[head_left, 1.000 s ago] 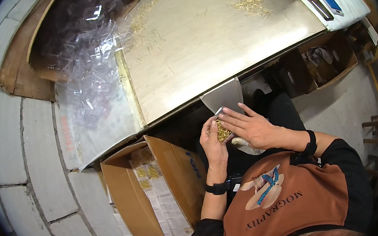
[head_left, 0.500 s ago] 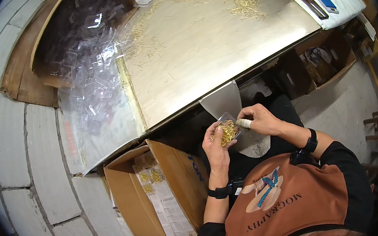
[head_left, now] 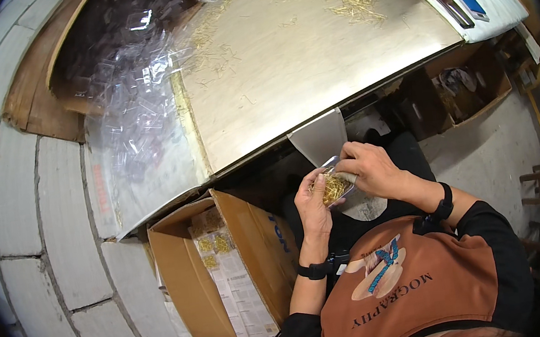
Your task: Packing small metal loops into individual plastic bags at a workstation.
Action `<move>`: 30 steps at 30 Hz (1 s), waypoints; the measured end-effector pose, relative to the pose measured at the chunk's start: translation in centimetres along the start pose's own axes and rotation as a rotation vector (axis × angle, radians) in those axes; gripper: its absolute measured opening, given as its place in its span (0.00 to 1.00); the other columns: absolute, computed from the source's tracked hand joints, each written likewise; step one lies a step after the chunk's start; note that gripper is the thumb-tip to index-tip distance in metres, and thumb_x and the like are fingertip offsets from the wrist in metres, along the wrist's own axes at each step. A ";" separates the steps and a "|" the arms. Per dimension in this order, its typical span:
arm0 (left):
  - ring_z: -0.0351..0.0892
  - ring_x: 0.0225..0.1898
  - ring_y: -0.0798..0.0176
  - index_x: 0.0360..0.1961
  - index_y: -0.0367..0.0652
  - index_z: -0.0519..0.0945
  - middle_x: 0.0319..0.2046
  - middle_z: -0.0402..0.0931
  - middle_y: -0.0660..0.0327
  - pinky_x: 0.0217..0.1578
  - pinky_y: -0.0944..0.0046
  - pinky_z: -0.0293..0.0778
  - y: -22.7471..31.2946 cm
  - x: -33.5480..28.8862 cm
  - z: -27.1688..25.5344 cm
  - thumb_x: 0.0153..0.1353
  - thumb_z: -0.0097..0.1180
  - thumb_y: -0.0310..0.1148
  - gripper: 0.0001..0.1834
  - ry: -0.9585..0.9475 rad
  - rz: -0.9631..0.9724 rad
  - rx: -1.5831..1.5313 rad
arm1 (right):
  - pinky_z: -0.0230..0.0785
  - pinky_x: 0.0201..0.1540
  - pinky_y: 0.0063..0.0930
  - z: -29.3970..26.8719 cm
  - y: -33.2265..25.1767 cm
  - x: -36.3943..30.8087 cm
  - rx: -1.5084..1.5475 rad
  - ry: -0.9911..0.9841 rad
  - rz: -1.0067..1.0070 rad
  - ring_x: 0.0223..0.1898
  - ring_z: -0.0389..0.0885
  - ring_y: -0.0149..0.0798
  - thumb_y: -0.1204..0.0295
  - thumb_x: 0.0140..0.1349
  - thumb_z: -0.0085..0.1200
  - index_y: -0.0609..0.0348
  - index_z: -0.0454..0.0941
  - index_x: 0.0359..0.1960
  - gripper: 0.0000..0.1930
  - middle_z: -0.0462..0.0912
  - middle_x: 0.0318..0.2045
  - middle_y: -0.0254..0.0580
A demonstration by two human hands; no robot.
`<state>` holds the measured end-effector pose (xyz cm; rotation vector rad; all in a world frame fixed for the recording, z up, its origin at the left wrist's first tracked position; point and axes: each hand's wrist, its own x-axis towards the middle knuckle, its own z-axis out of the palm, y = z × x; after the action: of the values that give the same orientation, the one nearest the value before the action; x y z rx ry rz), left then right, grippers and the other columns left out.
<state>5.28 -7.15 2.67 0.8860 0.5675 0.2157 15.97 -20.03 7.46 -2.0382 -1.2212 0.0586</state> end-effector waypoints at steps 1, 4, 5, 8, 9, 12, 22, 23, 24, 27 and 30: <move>0.81 0.28 0.67 0.44 0.37 0.73 0.33 0.78 0.57 0.20 0.68 0.81 0.1 0.0 0.1 0.66 0.48 0.35 0.13 -0.001 -0.005 -0.015 | 0.67 0.35 0.35 0.0 0.0 0.1 -0.001 0.001 -0.002 0.32 0.74 0.43 0.76 0.47 0.58 0.59 0.79 0.29 0.06 0.71 0.28 0.40; 0.81 0.27 0.66 0.44 0.37 0.73 0.33 0.78 0.57 0.18 0.68 0.80 0.7 -0.1 0.3 0.68 0.45 0.39 0.16 0.030 -0.007 -0.111 | 0.68 0.37 0.36 0.2 0.0 0.2 0.073 -0.044 0.085 0.36 0.75 0.44 0.77 0.47 0.59 0.60 0.79 0.33 0.09 0.73 0.32 0.41; 0.81 0.27 0.66 0.44 0.37 0.73 0.33 0.78 0.57 0.18 0.68 0.80 0.8 -0.1 0.3 0.68 0.45 0.39 0.16 0.030 -0.002 -0.112 | 0.68 0.43 0.37 0.1 0.0 0.2 0.021 0.015 -0.002 0.42 0.75 0.45 0.75 0.48 0.58 0.60 0.78 0.39 0.13 0.75 0.38 0.43; 0.80 0.36 0.66 0.47 0.34 0.72 0.39 0.77 0.56 0.30 0.69 0.79 0.5 0.0 -0.4 0.69 0.42 0.37 0.16 0.034 0.037 -0.101 | 0.62 0.55 0.41 0.5 -0.8 0.1 -0.103 -0.029 -0.222 0.54 0.70 0.48 0.71 0.53 0.56 0.62 0.72 0.50 0.21 0.73 0.50 0.47; 0.79 0.39 0.66 0.48 0.33 0.72 0.42 0.77 0.55 0.36 0.68 0.79 -0.1 0.5 -0.6 0.69 0.41 0.34 0.16 0.053 0.059 -0.102 | 0.57 0.61 0.43 0.6 -1.1 0.2 -0.189 -0.126 -0.339 0.61 0.65 0.48 0.68 0.56 0.55 0.64 0.68 0.56 0.25 0.71 0.56 0.49; 0.77 0.45 0.64 0.49 0.31 0.71 0.46 0.75 0.54 0.47 0.65 0.74 -0.5 0.6 -1.3 0.68 0.40 0.29 0.15 0.135 0.123 -0.096 | 0.48 0.66 0.44 2.4 -0.8 -0.2 -0.151 -0.278 -0.330 0.66 0.57 0.48 0.62 0.63 0.47 0.67 0.62 0.60 0.28 0.64 0.61 0.53; 0.81 0.38 0.62 0.47 0.35 0.71 0.41 0.77 0.53 0.30 0.67 0.81 4.1 -0.7 -4.0 0.70 0.34 0.49 0.26 0.136 0.206 -0.191 | 0.57 0.63 0.39 1.7 -2.2 4.9 0.184 -0.186 -0.318 0.64 0.62 0.49 0.70 0.61 0.51 0.61 0.65 0.59 0.24 0.66 0.60 0.50; 0.81 0.37 0.61 0.46 0.36 0.70 0.40 0.77 0.52 0.26 0.66 0.82 4.8 -1.2 -4.6 0.70 0.32 0.51 0.27 0.096 0.191 -0.185 | 0.60 0.62 0.38 1.4 -2.0 5.3 0.266 -0.066 -0.265 0.62 0.64 0.49 0.73 0.60 0.52 0.59 0.66 0.58 0.23 0.68 0.59 0.50; 0.82 0.37 0.60 0.46 0.36 0.70 0.39 0.78 0.52 0.22 0.64 0.83 5.7 -1.5 -4.9 0.69 0.30 0.52 0.28 0.128 0.204 -0.152 | 0.64 0.59 0.36 1.1 -2.2 5.7 0.317 -0.005 -0.175 0.59 0.69 0.51 0.77 0.60 0.51 0.60 0.70 0.55 0.19 0.72 0.55 0.52; 0.82 0.36 0.62 0.46 0.37 0.70 0.38 0.77 0.54 0.23 0.66 0.82 8.5 -2.8 -5.4 0.70 0.30 0.50 0.26 0.119 0.243 -0.092 | 0.66 0.55 0.35 1.7 -2.1 5.9 0.422 -0.011 -0.024 0.53 0.74 0.51 0.79 0.59 0.50 0.61 0.71 0.52 0.17 0.75 0.50 0.52; 0.81 0.34 0.64 0.45 0.37 0.71 0.36 0.77 0.57 0.24 0.67 0.82 10.7 -4.1 -7.5 0.70 0.31 0.48 0.25 0.184 0.289 -0.060 | 0.68 0.53 0.35 3.0 -3.2 5.4 0.415 -0.046 -0.113 0.51 0.75 0.52 0.79 0.58 0.51 0.62 0.72 0.51 0.17 0.76 0.48 0.53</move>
<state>-1.69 2.90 8.83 0.8933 0.5986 0.5779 15.38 -13.22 8.97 -1.6145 -1.2325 0.2825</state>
